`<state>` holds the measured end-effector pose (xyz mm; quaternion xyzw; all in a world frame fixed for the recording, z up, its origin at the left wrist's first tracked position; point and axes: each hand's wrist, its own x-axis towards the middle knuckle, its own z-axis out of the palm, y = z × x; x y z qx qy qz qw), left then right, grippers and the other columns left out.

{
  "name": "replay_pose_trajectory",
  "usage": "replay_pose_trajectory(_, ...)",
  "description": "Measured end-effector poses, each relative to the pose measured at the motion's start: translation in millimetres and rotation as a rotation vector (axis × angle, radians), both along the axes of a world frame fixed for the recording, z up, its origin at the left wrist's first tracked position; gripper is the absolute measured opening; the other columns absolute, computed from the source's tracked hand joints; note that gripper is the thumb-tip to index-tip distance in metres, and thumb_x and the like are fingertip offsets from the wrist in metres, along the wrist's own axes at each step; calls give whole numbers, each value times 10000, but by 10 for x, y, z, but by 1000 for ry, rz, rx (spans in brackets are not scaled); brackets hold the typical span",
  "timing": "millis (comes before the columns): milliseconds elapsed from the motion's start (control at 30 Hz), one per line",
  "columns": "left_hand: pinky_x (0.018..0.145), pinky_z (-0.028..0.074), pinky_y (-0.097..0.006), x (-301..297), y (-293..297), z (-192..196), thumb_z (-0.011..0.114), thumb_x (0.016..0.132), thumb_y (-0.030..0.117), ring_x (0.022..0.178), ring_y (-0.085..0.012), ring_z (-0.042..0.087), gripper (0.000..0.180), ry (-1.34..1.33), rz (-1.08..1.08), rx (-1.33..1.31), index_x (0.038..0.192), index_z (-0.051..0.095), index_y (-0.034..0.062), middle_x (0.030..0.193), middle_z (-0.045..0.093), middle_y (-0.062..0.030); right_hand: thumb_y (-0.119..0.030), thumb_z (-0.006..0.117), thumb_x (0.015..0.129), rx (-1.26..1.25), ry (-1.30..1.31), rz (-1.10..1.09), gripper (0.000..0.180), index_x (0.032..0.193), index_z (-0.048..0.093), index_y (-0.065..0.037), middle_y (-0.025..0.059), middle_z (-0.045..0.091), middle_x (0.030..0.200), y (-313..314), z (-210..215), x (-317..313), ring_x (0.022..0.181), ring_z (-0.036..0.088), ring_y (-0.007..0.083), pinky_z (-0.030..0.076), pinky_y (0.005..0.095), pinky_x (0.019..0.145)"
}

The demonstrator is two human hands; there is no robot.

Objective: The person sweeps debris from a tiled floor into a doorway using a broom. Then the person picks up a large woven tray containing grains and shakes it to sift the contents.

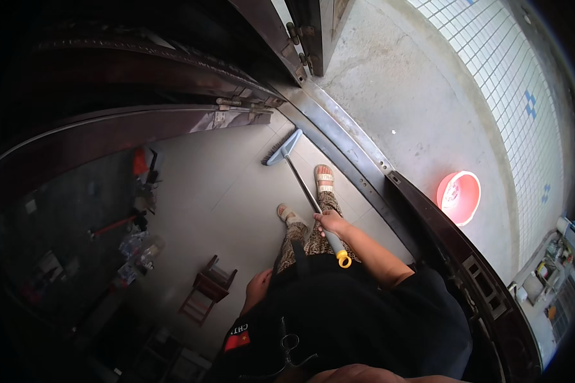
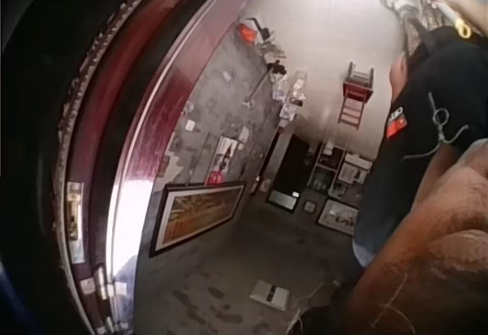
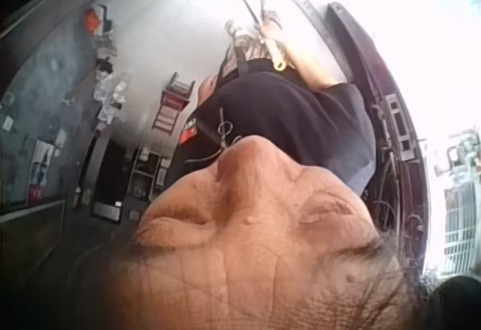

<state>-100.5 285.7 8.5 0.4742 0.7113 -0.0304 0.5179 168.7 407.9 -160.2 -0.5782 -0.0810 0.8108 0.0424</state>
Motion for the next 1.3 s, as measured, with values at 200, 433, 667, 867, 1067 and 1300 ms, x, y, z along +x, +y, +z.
replay_pose_trajectory(200,759,467,-429,233,314,123,515,899,147,933,-377,577,210,-2,-95,51,1063,609,55,1010,607,-188,-272,596,904,113,8,169,360,928,560,86,92,563,602,333,-438,-194,418,533,183,467,336,419)
replay_pose_trajectory(433,793,471,-408,120,148,-3,524,929,220,929,-354,589,257,8,-67,67,1130,618,90,995,624,-159,-216,578,891,-3,-73,-28,282,887,548,65,83,538,564,-150,-629,301,386,506,187,437,333,367)
replay_pose_trajectory(667,803,471,-407,137,213,31,507,929,192,950,-357,583,248,28,-142,85,1123,612,79,1002,621,-161,-246,567,916,236,-61,212,306,902,555,60,91,562,586,-432,-100,158,411,550,176,474,309,415)
replay_pose_trajectory(867,802,473,-408,10,98,39,512,919,167,947,-359,581,243,46,-215,108,1125,605,79,1007,617,-164,-270,611,884,57,-58,479,434,1080,525,108,102,564,619,162,-572,-350,423,544,196,466,317,394)
replay_pose_trajectory(1067,810,475,-402,-233,-173,12,534,916,198,943,-347,589,245,-11,-104,204,1113,618,77,1000,626,-159,-286,614,871,142,-395,104,413,1015,550,96,132,566,658,-382,-367,916,437,540,201,459,330,379)
replay_pose_trajectory(1300,822,480,-390,-734,-443,119,549,907,224,954,-340,595,271,-42,-42,340,1121,621,75,1049,628,-150,-334,604,795,347,-909,149,434,783,643,98,181,639,650,-662,-400,1313,564,656,295,519,377,573)
